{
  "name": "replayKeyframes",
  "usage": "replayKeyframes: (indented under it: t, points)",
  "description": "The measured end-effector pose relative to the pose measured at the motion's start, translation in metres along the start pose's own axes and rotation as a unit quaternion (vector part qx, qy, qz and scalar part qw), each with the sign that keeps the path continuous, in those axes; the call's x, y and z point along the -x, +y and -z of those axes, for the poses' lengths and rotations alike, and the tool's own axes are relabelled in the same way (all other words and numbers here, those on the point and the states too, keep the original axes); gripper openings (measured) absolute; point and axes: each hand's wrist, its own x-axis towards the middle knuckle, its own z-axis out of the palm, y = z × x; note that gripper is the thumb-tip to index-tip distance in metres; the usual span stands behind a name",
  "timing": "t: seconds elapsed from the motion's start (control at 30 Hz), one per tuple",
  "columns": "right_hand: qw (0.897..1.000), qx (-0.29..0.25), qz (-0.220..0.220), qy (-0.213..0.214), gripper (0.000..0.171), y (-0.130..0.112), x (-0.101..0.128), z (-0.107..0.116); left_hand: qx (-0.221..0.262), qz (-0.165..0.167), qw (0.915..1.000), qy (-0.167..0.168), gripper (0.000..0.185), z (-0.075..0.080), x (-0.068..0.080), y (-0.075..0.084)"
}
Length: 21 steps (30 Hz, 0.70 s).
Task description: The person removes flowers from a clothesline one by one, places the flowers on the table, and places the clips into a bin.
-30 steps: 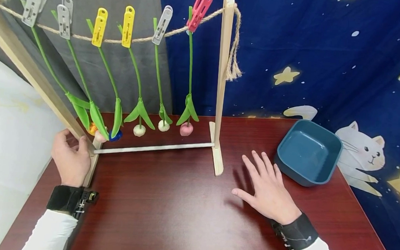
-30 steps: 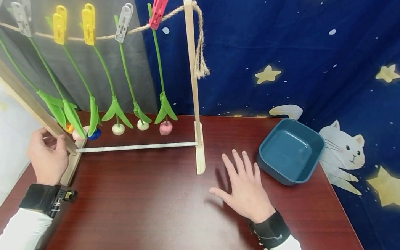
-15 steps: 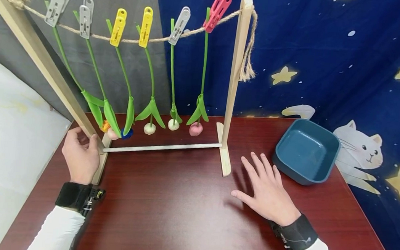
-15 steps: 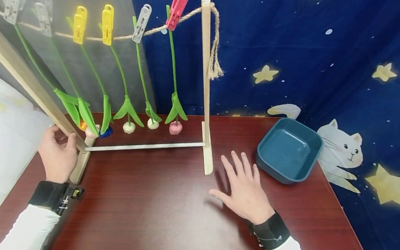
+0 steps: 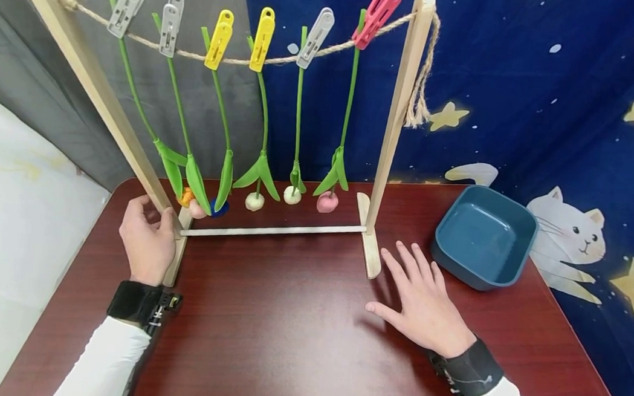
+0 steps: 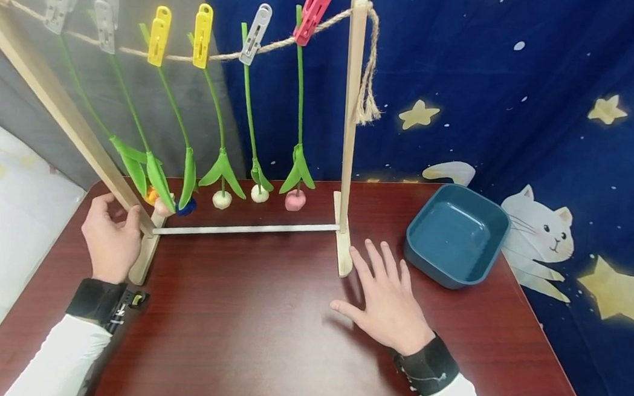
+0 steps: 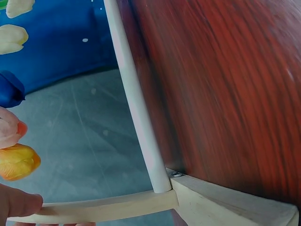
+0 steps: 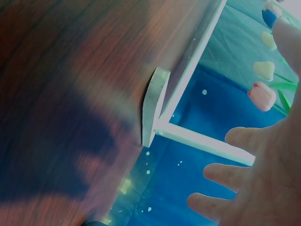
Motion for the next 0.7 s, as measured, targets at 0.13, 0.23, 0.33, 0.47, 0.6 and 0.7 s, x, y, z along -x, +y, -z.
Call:
replayKeyframes:
  t: [0.13,0.23,0.33,0.47,0.6,0.7]
  points:
    - [1.000,-0.001,0.002,0.000,0.109,0.000,0.001,0.000,0.009,-0.003,0.9999,-0.006,0.029,-0.006,0.002,0.006]
    - [1.000,-0.003,0.006,0.002,0.108,-0.001,0.001,-0.001,0.014,-0.006,0.9998,-0.009,0.029,-0.008,0.003,0.008]
    - [1.000,-0.005,0.012,0.002,0.108,-0.005,-0.002,-0.004,0.014,-0.007,0.9998,-0.010,0.029,-0.007,0.003,0.007]
    - [1.000,-0.006,0.016,0.003,0.108,-0.011,-0.003,-0.007,0.015,-0.010,0.9998,-0.012,0.030,-0.007,0.002,0.004]
    - [1.000,-0.004,0.023,0.012,0.107,-0.017,-0.006,-0.009,0.019,-0.012,0.9996,-0.018,0.031,-0.008,0.000,0.002]
    - [1.000,-0.004,0.026,0.016,0.107,-0.022,-0.009,-0.011,0.022,-0.009,0.9994,-0.024,0.032,-0.009,-0.001,0.001]
